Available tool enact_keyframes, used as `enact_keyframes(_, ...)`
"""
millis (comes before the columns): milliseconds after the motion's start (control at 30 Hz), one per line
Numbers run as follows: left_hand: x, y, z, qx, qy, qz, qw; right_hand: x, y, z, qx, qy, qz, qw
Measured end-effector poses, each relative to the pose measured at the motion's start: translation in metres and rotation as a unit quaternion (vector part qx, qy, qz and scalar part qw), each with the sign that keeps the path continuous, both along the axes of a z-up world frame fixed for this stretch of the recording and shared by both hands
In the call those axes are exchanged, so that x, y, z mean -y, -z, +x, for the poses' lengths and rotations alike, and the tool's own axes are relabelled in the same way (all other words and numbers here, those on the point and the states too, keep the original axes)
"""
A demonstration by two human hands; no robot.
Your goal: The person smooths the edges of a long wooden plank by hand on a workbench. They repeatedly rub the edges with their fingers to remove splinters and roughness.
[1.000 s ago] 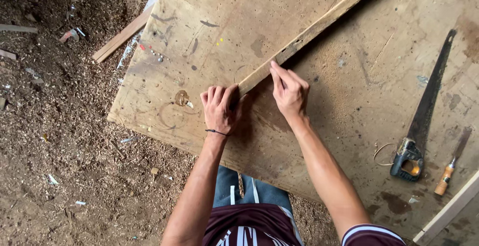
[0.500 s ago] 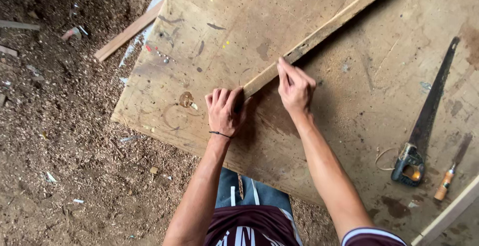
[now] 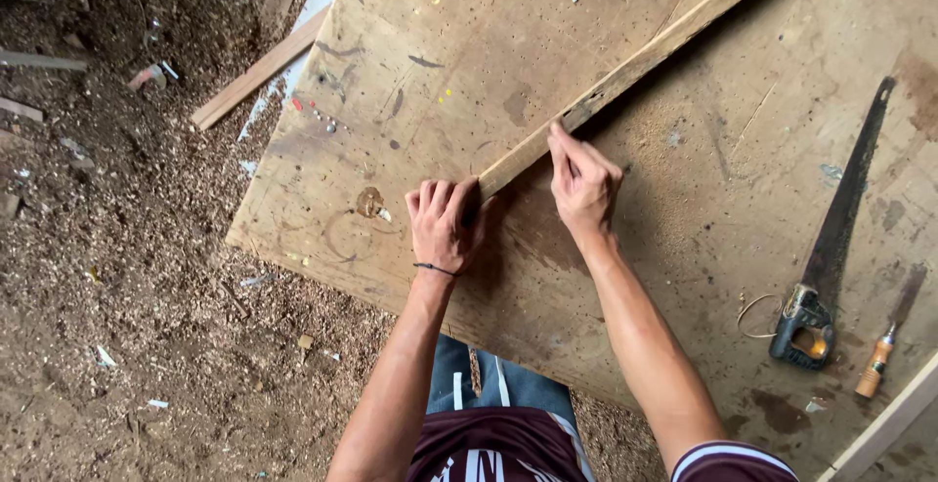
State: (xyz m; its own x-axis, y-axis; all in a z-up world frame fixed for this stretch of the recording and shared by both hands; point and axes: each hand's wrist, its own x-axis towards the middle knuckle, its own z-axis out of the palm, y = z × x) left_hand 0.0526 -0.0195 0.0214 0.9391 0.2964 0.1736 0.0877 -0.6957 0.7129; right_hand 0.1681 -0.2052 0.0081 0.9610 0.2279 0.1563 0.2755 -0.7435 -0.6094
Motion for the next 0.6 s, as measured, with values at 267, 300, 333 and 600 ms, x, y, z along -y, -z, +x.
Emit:
enact_keyframes(267, 0.0, 0.005, -0.006, -0.017, 0.015, 0.0, 1.0, 0.004, -0.012, 0.005, 0.055, -0.047, 0.008, 0.997)
enact_keyframes(300, 0.0, 0.004, -0.003, -0.009, 0.011, 0.002, 1.0, 0.004, -0.012, 0.004, 0.041, -0.043, 0.014, 0.998)
enact_keyframes(333, -0.001, 0.005, 0.002, -0.001, 0.009, 0.003, 1.0, 0.005, -0.01, 0.011, 0.03, -0.03, -0.01, 0.999)
enact_keyframes(600, 0.0, 0.006, -0.001, 0.008, 0.005, 0.008, 1.0, 0.017, 0.007, 0.018, 0.054, -0.044, -0.02, 0.997)
